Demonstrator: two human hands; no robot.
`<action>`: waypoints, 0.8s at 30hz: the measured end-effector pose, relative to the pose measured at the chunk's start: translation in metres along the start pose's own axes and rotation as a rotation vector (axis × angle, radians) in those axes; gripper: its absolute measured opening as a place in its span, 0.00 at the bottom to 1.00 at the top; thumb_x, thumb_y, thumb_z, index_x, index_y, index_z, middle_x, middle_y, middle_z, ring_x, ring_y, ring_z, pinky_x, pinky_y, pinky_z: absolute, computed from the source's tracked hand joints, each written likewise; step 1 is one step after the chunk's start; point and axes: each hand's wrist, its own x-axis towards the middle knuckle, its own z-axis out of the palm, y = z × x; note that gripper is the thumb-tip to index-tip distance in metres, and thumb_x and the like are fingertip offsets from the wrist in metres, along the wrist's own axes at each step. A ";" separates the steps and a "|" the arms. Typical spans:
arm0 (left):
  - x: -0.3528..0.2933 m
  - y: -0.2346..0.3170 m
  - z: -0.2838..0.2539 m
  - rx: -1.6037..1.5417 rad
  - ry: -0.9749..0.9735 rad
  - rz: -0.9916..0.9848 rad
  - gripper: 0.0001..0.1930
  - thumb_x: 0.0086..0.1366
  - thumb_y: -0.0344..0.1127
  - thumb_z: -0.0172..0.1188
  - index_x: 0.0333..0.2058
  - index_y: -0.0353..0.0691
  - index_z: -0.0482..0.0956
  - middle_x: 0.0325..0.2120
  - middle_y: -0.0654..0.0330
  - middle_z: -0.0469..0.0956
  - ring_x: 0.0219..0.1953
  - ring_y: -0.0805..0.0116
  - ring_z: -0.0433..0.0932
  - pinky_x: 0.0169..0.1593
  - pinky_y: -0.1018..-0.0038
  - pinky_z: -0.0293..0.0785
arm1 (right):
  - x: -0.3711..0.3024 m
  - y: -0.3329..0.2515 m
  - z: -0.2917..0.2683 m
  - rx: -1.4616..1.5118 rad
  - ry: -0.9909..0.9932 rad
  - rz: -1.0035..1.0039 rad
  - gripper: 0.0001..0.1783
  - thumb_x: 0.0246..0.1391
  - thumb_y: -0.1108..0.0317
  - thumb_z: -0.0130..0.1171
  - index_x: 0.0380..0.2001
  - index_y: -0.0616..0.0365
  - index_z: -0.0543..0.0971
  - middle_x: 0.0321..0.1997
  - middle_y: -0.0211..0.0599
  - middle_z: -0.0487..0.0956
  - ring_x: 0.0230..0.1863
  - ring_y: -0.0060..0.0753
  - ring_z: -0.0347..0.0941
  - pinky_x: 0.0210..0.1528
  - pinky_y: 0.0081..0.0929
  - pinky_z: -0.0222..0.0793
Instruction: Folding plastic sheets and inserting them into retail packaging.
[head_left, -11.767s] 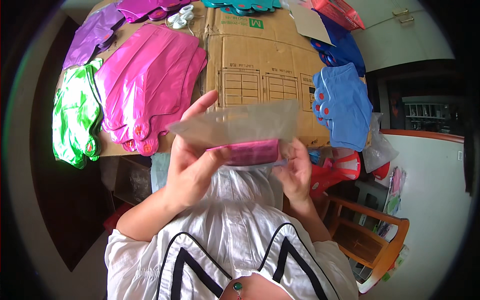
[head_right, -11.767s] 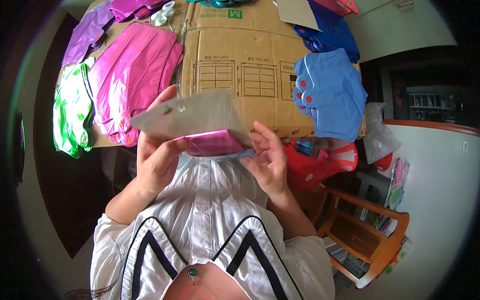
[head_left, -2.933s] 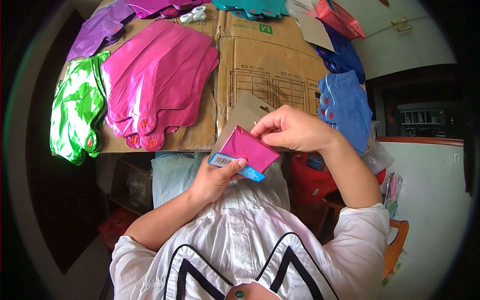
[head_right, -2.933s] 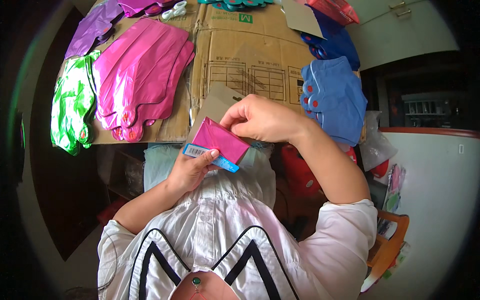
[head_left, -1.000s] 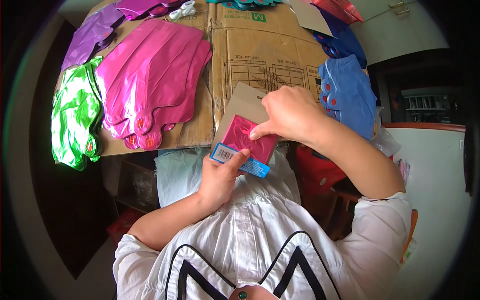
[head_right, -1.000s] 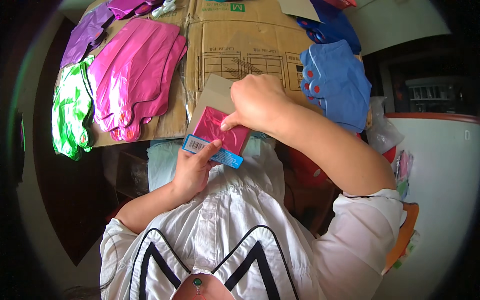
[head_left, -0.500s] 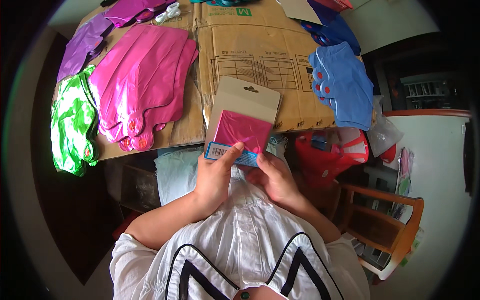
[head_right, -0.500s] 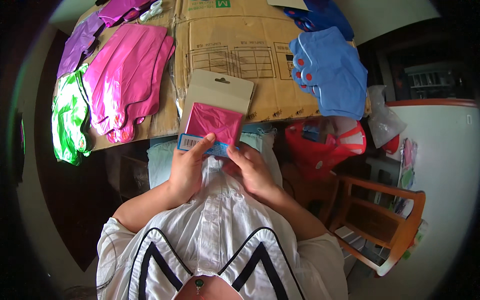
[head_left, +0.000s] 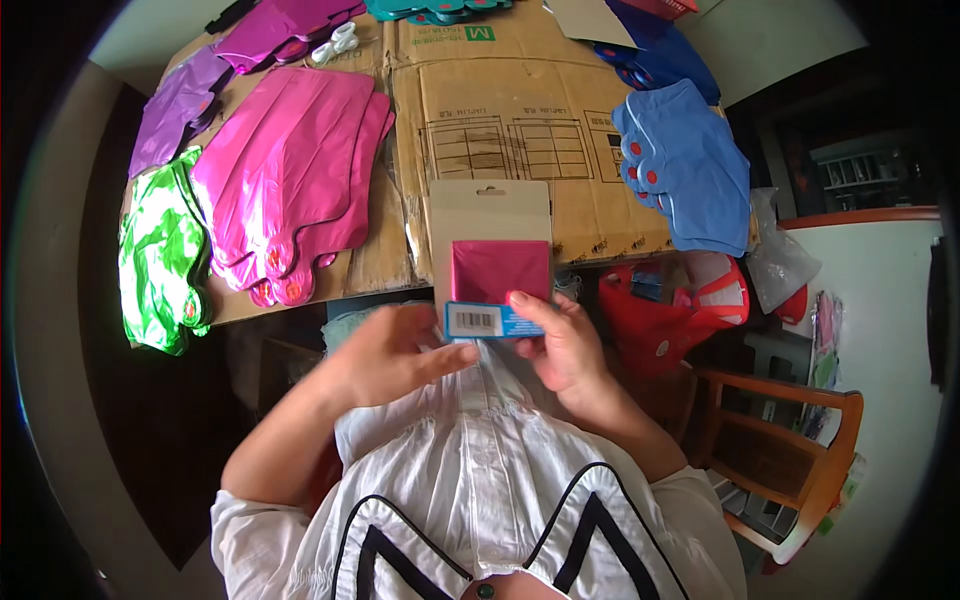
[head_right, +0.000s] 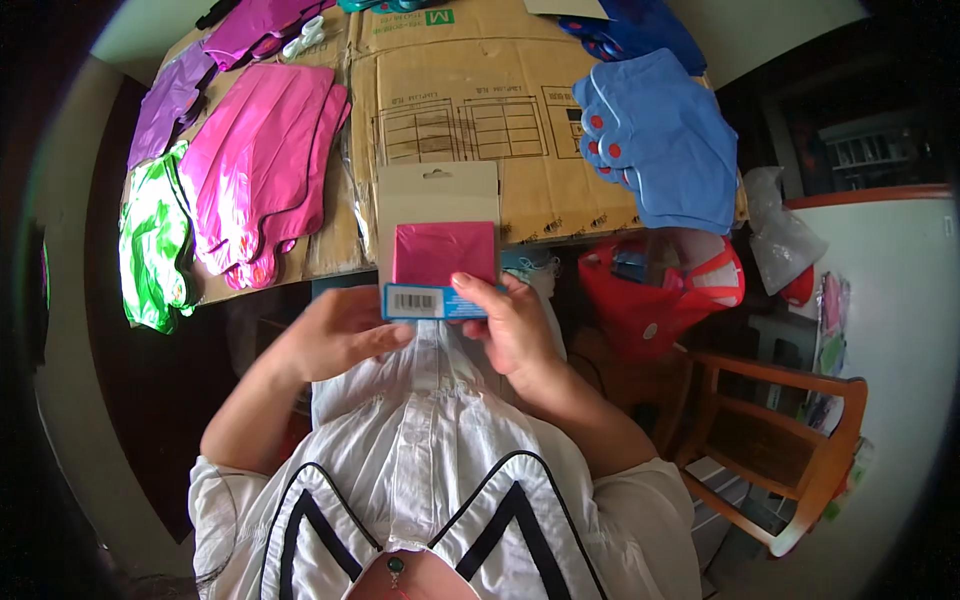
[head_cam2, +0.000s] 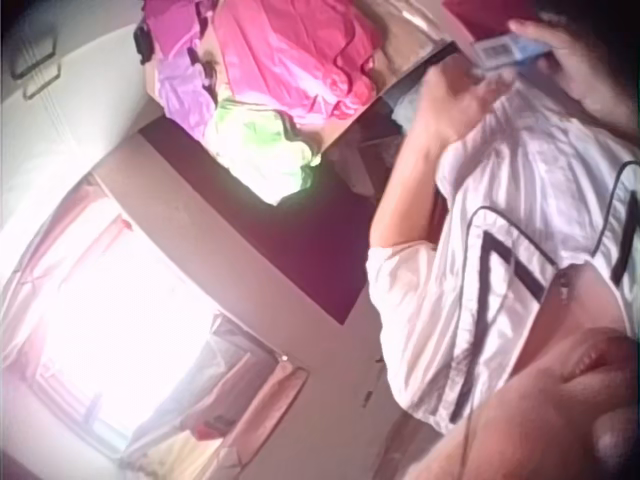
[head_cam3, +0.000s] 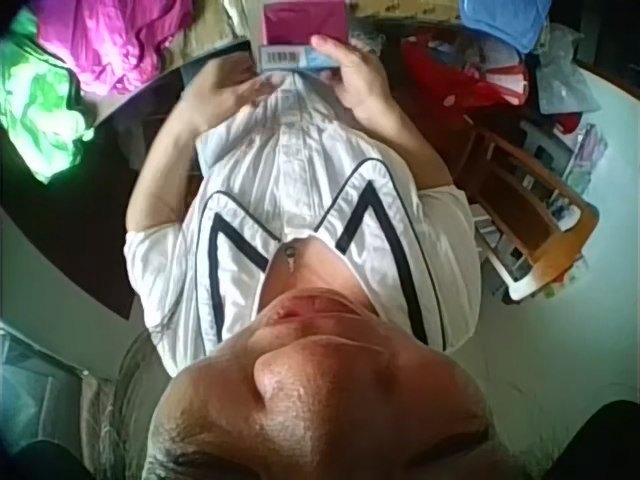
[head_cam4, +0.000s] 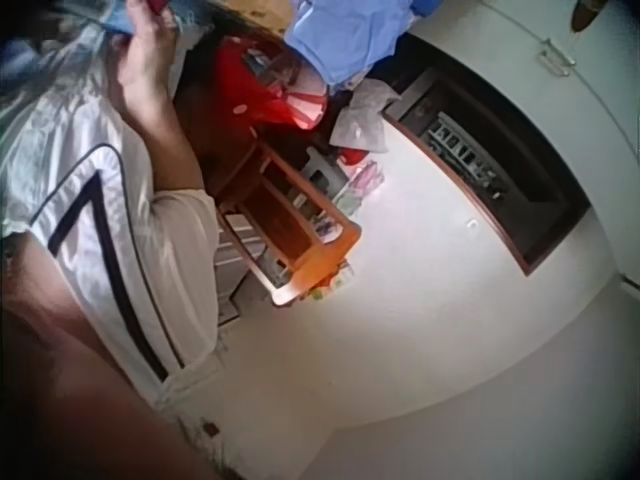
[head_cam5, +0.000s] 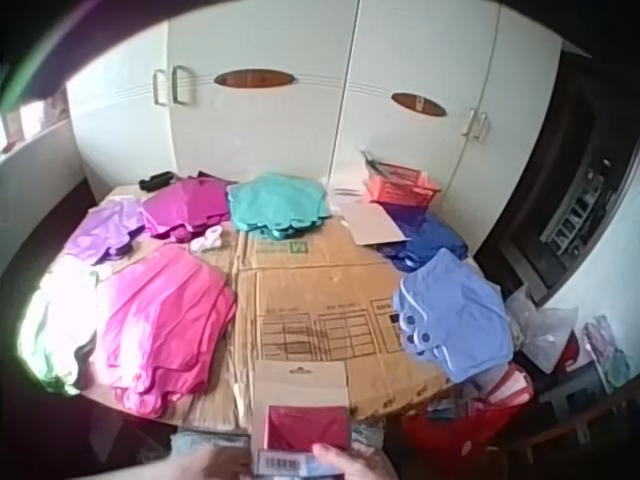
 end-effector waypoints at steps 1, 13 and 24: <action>-0.006 0.014 -0.012 0.363 0.119 0.061 0.12 0.56 0.37 0.66 0.33 0.34 0.80 0.27 0.60 0.80 0.31 0.77 0.76 0.34 0.77 0.71 | 0.000 -0.006 -0.004 -0.014 0.007 0.007 0.09 0.48 0.62 0.66 0.30 0.53 0.79 0.24 0.26 0.78 0.19 0.16 0.70 0.18 0.13 0.59; 0.090 0.060 -0.035 1.463 0.238 1.001 0.06 0.47 0.28 0.60 0.25 0.36 0.73 0.31 0.55 0.75 0.35 0.57 0.77 0.36 0.68 0.77 | -0.001 -0.041 -0.021 -0.289 -0.044 -0.045 0.08 0.48 0.64 0.65 0.27 0.55 0.78 0.22 0.26 0.78 0.17 0.15 0.69 0.15 0.14 0.61; 0.077 0.049 -0.021 1.413 0.256 1.023 0.07 0.45 0.27 0.60 0.22 0.36 0.70 0.26 0.56 0.72 0.28 0.59 0.76 0.32 0.68 0.74 | -0.006 -0.025 -0.015 -0.233 -0.035 -0.064 0.13 0.47 0.62 0.66 0.29 0.60 0.79 0.26 0.30 0.79 0.21 0.16 0.70 0.19 0.16 0.64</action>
